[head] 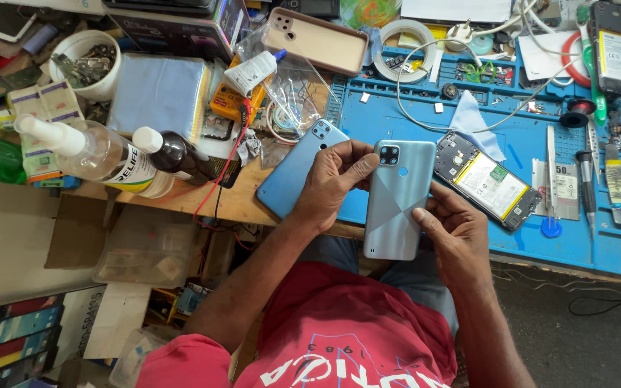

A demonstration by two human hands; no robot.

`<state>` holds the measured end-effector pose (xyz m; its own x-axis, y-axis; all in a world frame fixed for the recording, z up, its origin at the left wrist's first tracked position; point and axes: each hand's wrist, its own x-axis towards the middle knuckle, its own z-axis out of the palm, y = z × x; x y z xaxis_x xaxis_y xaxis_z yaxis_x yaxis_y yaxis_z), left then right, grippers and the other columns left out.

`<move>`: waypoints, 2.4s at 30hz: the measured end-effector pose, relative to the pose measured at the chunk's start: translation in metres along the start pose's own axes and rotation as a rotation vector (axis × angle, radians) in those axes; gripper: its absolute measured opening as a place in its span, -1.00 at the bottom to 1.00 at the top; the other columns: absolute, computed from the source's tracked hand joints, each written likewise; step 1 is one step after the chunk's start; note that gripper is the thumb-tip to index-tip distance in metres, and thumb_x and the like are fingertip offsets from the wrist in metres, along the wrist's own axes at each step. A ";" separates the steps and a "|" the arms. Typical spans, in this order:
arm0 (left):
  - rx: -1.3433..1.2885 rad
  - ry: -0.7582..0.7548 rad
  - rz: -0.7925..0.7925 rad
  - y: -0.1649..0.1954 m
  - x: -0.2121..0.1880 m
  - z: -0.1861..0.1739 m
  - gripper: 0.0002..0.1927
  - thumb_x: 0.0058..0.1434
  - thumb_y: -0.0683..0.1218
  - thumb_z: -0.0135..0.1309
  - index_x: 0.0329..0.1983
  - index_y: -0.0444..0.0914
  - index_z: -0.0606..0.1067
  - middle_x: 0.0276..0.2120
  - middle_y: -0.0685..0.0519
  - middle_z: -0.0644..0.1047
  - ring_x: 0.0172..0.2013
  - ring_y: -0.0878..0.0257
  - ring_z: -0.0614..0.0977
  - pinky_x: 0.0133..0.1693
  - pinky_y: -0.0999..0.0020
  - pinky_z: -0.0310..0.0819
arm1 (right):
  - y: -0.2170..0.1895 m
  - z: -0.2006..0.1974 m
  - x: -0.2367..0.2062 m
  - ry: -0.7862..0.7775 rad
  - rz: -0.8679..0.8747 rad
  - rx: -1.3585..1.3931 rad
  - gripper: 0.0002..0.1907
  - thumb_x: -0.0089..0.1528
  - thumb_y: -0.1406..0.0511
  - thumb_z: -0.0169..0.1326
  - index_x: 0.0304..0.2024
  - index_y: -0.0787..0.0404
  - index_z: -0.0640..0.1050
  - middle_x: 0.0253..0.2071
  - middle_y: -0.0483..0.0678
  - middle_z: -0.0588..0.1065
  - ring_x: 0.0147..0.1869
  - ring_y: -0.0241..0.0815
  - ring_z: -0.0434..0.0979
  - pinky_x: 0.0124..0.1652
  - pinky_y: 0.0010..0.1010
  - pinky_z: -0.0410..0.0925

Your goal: The person works on a smartphone back cover, using a plastic pry tool to remove a camera module. They then apply adhesive to the camera housing and reattach the module to the back cover. The person handles multiple phone back covers and camera components on a cluttered workbench.

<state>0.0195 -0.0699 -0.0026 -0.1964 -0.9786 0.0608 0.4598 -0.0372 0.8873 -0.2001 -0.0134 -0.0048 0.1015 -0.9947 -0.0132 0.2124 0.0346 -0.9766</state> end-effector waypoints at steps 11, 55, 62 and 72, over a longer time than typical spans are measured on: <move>0.306 0.066 0.125 0.006 -0.004 0.003 -0.82 0.34 -0.11 0.16 -0.19 -0.36 0.59 -0.43 0.05 0.63 -0.43 0.41 0.65 -0.36 0.47 0.65 | -0.003 0.006 -0.002 0.015 -0.006 -0.097 -0.42 0.26 0.44 0.15 0.34 0.42 0.41 0.01 0.10 0.60 0.05 -0.26 0.59 0.05 -0.42 0.46; 0.303 0.098 0.203 -0.005 0.010 0.000 -0.92 0.23 -0.22 0.18 -0.21 -0.31 0.56 -0.38 0.13 0.57 -0.33 0.48 0.56 -0.28 0.55 0.58 | -0.005 0.015 -0.005 0.021 0.048 -0.203 -0.43 0.25 0.46 0.15 0.34 0.35 0.44 -0.08 0.05 0.61 -0.09 -0.31 0.61 -0.16 -0.46 0.52; 0.316 0.092 0.218 -0.005 0.009 0.002 -0.91 0.23 -0.24 0.17 -0.20 -0.30 0.55 -0.37 0.13 0.56 -0.32 0.48 0.56 -0.26 0.55 0.58 | -0.004 0.014 -0.005 0.011 0.037 -0.172 -0.43 0.25 0.48 0.13 0.33 0.37 0.43 -0.04 0.05 0.61 -0.03 -0.29 0.61 -0.10 -0.45 0.53; 0.333 0.115 0.206 -0.006 0.008 0.002 -0.92 0.21 -0.24 0.16 -0.23 -0.30 0.54 -0.40 0.14 0.55 -0.35 0.48 0.56 -0.29 0.54 0.57 | -0.004 0.015 -0.007 0.015 0.040 -0.193 -0.42 0.25 0.49 0.12 0.35 0.36 0.41 -0.02 0.06 0.60 -0.03 -0.28 0.61 -0.11 -0.44 0.52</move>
<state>0.0134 -0.0773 -0.0070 -0.0228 -0.9756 0.2185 0.1697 0.2116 0.9625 -0.1867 -0.0055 0.0019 0.0912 -0.9943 -0.0550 0.0183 0.0568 -0.9982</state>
